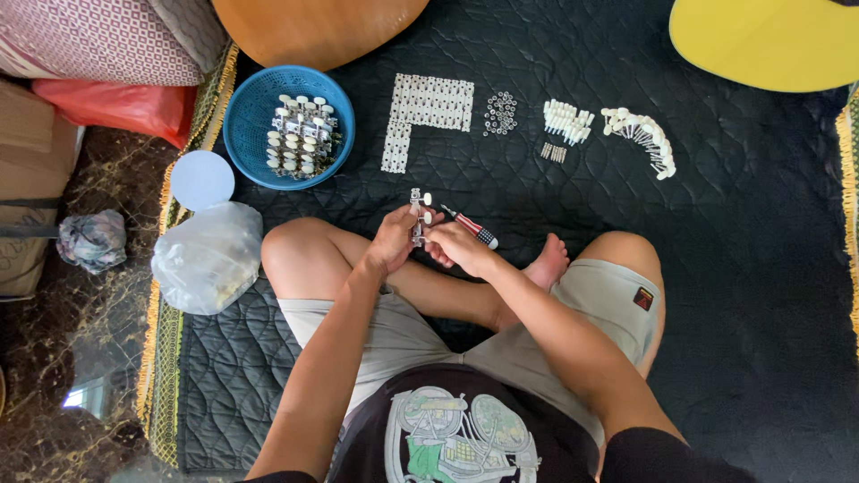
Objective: The person sits on a mat and assembles small mechanical parts using a screwdriver. They repeatedly pick up white plastic pieces and metal components, insert them into a metal frame, and tighten them with a screwdriver. The person places completed assemblies into a blue basket and continues the process with additional parts.
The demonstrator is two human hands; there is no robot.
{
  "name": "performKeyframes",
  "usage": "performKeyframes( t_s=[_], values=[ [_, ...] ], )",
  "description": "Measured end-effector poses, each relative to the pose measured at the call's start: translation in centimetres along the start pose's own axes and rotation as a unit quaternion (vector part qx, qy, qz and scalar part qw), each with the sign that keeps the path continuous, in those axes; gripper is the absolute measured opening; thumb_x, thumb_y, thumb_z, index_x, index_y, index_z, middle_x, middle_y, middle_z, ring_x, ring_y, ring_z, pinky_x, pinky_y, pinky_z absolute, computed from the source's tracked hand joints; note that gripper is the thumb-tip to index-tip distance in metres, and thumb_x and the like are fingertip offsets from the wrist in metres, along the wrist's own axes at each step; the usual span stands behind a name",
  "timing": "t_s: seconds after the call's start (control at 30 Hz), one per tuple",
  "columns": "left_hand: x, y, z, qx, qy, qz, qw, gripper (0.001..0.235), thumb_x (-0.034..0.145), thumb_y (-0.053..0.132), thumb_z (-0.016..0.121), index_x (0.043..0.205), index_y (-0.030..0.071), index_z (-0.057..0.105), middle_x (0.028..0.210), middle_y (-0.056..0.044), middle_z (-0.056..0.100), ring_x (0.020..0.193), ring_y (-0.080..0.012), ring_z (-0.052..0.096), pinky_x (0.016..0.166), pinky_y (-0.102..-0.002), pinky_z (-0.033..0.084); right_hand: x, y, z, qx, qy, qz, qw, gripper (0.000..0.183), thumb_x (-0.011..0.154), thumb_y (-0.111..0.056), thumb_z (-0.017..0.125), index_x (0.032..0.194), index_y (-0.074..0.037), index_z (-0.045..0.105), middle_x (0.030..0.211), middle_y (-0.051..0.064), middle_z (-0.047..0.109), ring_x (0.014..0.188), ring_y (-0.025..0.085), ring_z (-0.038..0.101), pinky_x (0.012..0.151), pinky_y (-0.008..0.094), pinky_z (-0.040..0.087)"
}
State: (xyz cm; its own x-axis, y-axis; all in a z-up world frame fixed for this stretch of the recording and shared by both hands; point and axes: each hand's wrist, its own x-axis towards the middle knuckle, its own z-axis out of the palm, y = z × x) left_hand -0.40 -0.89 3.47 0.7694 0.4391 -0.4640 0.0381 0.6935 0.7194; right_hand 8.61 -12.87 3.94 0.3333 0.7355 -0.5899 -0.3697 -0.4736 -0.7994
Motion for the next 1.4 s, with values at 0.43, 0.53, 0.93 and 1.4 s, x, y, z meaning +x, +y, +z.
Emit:
performKeyframes(
  t_s=[0.43, 0.53, 0.93, 1.4],
  values=[
    [2.7, -2.2, -2.7, 0.021, 0.040, -0.030, 0.999, 0.026, 0.106, 0.023, 0.053, 0.105, 0.000, 0.065, 0.076, -0.011, 0.063, 0.063, -0.0214, 0.069, 0.051, -0.032, 0.060, -0.4, 0.4, -0.6, -0.450, 0.101, -0.413, 0.786, 0.015, 0.095, -0.026, 0.069, 0.093, -0.012, 0.063, 0.089, 0.008, 0.065, 0.084, 0.035, 0.069, 0.071, 0.048, 0.055],
    [1.2, -0.8, -1.5, 0.036, 0.051, -0.039, 0.997, 0.025, 0.105, 0.026, 0.055, 0.104, 0.003, 0.065, 0.072, -0.013, 0.065, 0.059, -0.0235, 0.070, 0.051, -0.033, 0.062, 0.6, 1.1, 0.3, -0.428, 0.128, -0.388, 0.806, 0.022, 0.098, -0.020, 0.058, 0.078, -0.012, 0.057, 0.074, 0.013, 0.063, 0.078, 0.038, 0.069, 0.066, 0.045, 0.054],
    [1.3, -0.8, -1.5, 0.002, 0.039, -0.014, 0.999, 0.026, 0.105, 0.021, 0.051, 0.099, 0.001, 0.065, 0.068, -0.012, 0.060, 0.054, -0.0232, 0.065, 0.046, -0.033, 0.056, -2.6, -1.9, -0.6, -0.330, 0.100, -0.381, 0.858, 0.031, 0.079, -0.011, 0.082, 0.107, -0.009, 0.070, 0.086, 0.009, 0.068, 0.072, 0.026, 0.072, 0.059, 0.038, 0.059],
    [-2.9, 3.1, 2.9, 0.013, 0.044, 0.029, 0.999, 0.023, 0.103, 0.016, 0.052, 0.096, 0.001, 0.067, 0.072, -0.007, 0.060, 0.056, -0.0149, 0.059, 0.047, -0.029, 0.054, 1.0, 1.2, -0.6, -0.253, 0.049, -0.199, 0.945, 0.026, 0.101, -0.023, 0.058, 0.085, -0.010, 0.074, 0.069, 0.013, 0.073, 0.065, 0.027, 0.072, 0.059, 0.037, 0.056]
  ],
)
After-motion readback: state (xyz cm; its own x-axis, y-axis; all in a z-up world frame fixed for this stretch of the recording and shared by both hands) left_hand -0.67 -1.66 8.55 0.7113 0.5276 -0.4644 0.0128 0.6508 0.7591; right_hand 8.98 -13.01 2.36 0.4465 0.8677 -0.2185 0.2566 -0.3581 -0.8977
